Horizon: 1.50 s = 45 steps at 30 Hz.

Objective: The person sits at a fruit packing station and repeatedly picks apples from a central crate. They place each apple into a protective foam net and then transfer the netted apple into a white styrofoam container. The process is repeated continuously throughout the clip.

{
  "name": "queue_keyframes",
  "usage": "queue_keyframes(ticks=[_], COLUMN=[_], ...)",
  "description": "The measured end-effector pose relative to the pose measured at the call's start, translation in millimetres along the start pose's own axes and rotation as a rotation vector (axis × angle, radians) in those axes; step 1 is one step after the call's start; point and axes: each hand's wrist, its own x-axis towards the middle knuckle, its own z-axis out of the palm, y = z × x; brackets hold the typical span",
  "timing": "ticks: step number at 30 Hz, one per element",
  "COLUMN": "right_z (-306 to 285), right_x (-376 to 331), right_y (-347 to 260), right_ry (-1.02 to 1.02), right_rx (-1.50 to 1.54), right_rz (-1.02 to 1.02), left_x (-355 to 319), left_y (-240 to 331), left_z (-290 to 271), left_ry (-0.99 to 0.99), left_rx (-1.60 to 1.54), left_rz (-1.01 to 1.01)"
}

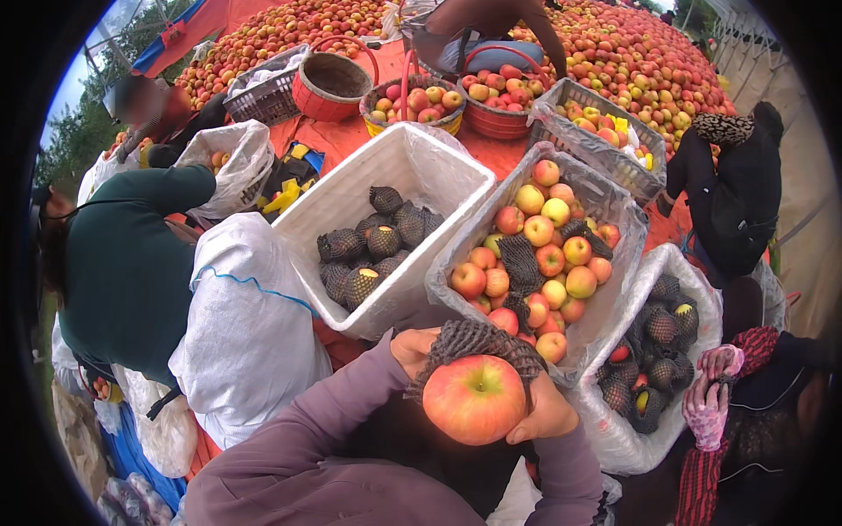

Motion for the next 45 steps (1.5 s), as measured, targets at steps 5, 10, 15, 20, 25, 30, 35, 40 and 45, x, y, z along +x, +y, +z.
queue_keyframes(ticks=[5,10,15,20,25,30,35,40,45], right_z=[-7,-12,-7,2,-132,-203,-201,-177,-199], right_x=[-9,24,60,70,87,98,86,92,84], right_y=[-8,-15,3,11,13,76,66,49,78], right_ry=[-0.116,0.122,0.466,0.245,0.623,0.437,0.594,0.708,0.584], right_rx=[0.000,-0.051,-1.099,-1.352,-1.449,-1.636,-1.401,-1.396,-1.702], right_rz=[0.106,-0.044,-0.796,-0.764,-0.291,0.054,0.093,-0.145,-0.014], left_x=[-4,5,9,-11,-38,-152,-6,83,97], left_y=[-19,17,8,23,129,199,119,62,45], left_z=[8,46,38,-5,-72,-233,-88,-19,-9], left_ry=[0.080,0.796,0.572,0.565,1.118,1.716,1.018,0.612,0.564], left_rx=[0.040,1.397,1.425,0.335,1.078,1.833,1.526,1.203,1.091], left_rz=[-0.037,0.728,1.036,0.635,0.691,0.170,0.543,0.172,0.156])
